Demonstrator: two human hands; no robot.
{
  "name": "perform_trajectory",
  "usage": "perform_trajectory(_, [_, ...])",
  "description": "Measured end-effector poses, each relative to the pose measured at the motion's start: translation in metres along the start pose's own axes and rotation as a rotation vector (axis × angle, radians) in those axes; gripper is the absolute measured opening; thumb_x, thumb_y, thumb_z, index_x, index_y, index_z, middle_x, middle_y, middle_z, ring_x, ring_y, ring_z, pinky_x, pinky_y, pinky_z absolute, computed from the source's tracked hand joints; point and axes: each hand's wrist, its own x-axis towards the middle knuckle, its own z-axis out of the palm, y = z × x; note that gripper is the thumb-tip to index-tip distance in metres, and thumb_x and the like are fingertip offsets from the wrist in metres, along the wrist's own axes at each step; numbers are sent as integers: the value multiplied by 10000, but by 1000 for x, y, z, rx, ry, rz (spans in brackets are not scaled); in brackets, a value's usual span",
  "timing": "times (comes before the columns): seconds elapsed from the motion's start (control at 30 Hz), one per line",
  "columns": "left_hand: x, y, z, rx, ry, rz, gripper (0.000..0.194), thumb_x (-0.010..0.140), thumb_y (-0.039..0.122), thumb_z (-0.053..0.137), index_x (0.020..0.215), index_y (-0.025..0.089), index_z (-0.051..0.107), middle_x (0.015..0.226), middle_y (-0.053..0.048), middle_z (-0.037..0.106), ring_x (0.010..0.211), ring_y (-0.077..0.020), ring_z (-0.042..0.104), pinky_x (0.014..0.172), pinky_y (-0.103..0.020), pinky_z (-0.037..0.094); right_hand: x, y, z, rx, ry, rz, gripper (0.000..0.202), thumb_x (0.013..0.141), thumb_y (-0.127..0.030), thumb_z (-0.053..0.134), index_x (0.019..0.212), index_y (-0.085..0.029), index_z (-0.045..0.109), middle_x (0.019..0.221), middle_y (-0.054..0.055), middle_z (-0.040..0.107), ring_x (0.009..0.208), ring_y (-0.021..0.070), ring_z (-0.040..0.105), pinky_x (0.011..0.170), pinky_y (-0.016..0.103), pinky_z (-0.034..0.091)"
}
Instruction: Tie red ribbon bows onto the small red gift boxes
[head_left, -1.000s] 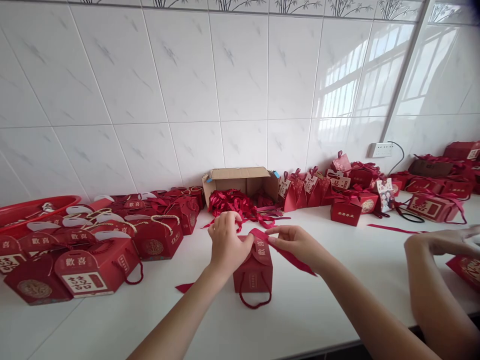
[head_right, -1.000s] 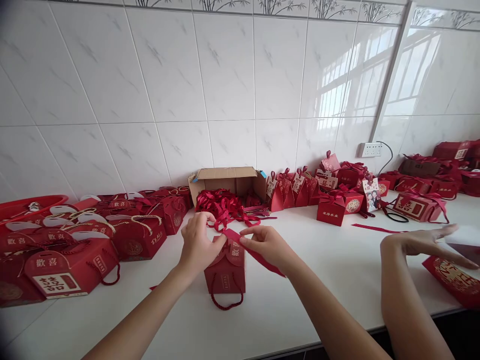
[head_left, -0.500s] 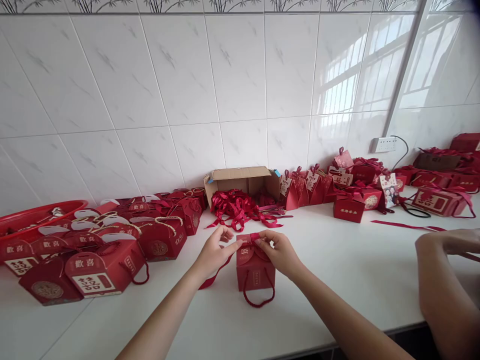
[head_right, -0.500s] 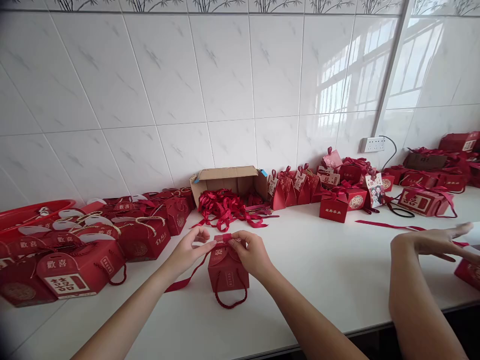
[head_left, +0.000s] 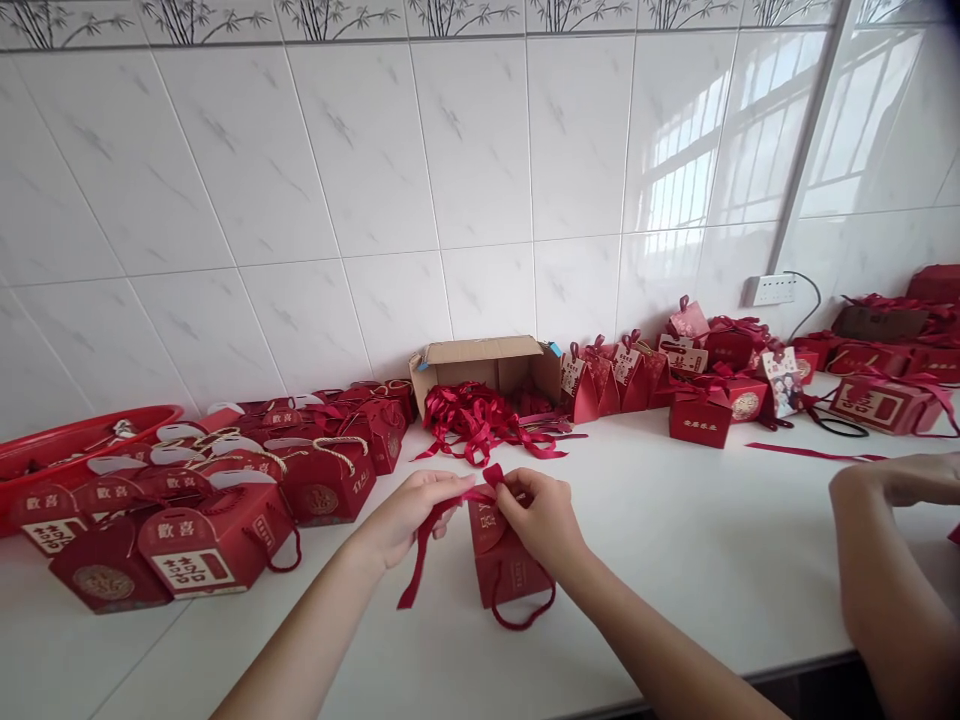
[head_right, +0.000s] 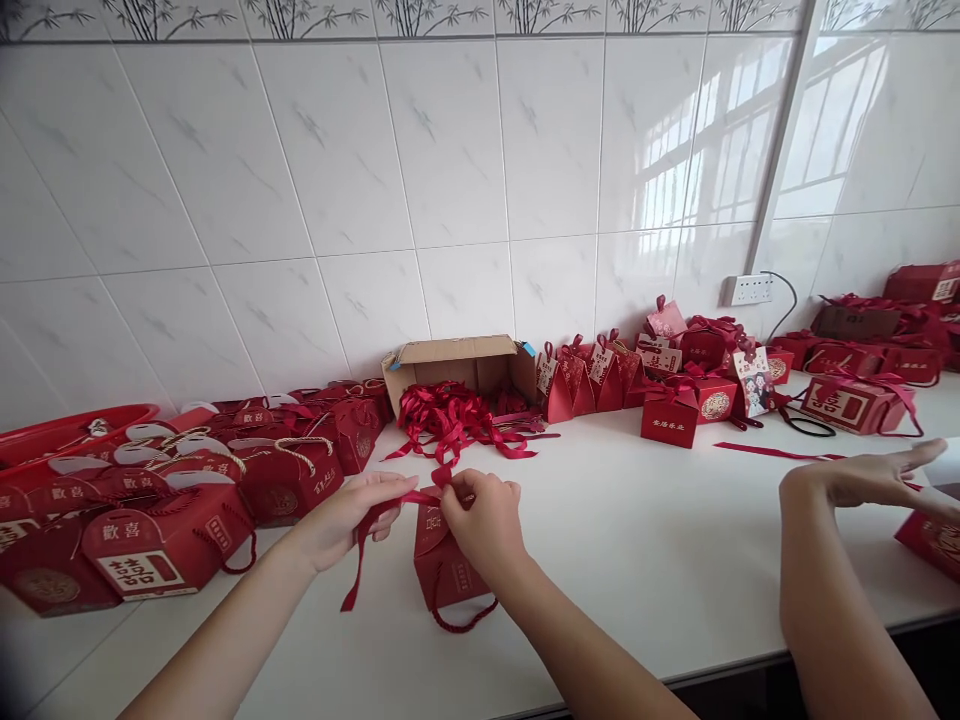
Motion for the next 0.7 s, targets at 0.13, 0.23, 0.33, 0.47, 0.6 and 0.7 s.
perform_trajectory(0.13, [6,24,13,-80,63,46,258,681,407,681,661,162,602,589,16,527,530,-103,458,527,-245,348,-5,-4,-1,-104,-12,-116,200,795,-235,477,791,-245,677,703,4,674,711,178,576,797,341,366])
perform_trajectory(0.23, [18,40,25,-44,-63,158,266,729,417,638,751,152,659,719,-26,608,654,-132,530,628,-259,398,-8,-5,-4,-123,-45,-181,184,791,-259,498,716,-229,664,610,-5,624,671,167,548,768,324,363])
perform_trajectory(0.33, [31,47,30,69,-132,267,334,770,469,587,934,193,675,925,-47,650,858,-172,558,761,-278,405,-7,-3,-3,-25,-22,-139,264,807,-356,505,643,-201,642,559,-4,594,599,151,526,647,270,379])
perform_trajectory(0.47, [36,32,22,205,26,288,443,801,567,490,948,186,660,970,-57,643,948,-204,555,850,-328,402,-2,3,-2,180,-21,-64,351,829,-410,476,619,-175,634,574,9,615,552,141,517,520,238,361])
perform_trajectory(0.6, [25,1,15,307,2,329,322,727,470,644,838,169,675,895,-51,668,911,-213,590,828,-320,443,0,7,-1,262,-49,-54,319,815,-364,494,581,-169,587,571,4,597,533,131,493,495,231,349])
perform_trajectory(0.7, [19,-18,18,273,133,399,244,735,393,654,796,158,681,850,-60,681,862,-212,612,796,-318,472,-2,8,1,325,-21,-14,220,811,-340,508,668,-178,547,610,4,613,552,134,507,515,232,366])
